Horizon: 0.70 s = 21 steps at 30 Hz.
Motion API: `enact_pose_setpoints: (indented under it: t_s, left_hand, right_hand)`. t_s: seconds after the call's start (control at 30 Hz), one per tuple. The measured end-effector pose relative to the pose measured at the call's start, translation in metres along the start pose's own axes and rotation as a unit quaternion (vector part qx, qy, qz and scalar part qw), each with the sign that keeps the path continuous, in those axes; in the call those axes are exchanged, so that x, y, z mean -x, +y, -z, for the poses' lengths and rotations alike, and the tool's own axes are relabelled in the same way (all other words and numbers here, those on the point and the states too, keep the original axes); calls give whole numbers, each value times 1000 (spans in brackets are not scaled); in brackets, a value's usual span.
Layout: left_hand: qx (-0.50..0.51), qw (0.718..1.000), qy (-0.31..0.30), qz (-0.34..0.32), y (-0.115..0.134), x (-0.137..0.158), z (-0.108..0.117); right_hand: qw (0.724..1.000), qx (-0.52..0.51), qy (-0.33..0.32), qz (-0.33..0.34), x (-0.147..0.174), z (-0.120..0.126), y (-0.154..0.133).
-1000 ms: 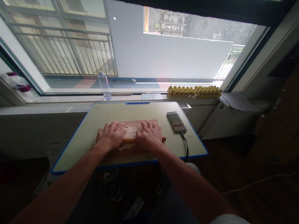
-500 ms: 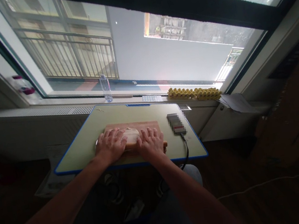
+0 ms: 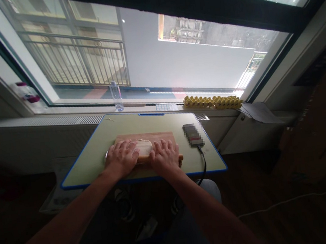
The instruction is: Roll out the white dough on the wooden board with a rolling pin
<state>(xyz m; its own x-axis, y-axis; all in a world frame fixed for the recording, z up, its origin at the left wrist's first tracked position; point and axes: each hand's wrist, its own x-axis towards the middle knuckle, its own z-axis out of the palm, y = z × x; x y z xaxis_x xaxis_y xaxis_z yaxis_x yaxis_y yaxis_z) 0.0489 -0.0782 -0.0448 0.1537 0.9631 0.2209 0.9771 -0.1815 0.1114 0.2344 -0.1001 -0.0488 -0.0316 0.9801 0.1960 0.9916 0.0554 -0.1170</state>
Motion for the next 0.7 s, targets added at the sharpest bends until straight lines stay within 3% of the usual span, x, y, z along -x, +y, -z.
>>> enact_pose_setpoints:
  t_s: [0.4,0.7]
  left_hand:
    - [10,990,-138,11,-4,-30,9]
    - [25,989,-143,2,-12,-55,1]
  right_hand:
    - [998,-6,-59,-12,-26,3,3]
    - [995,-24,-93,-5,-49,6,7]
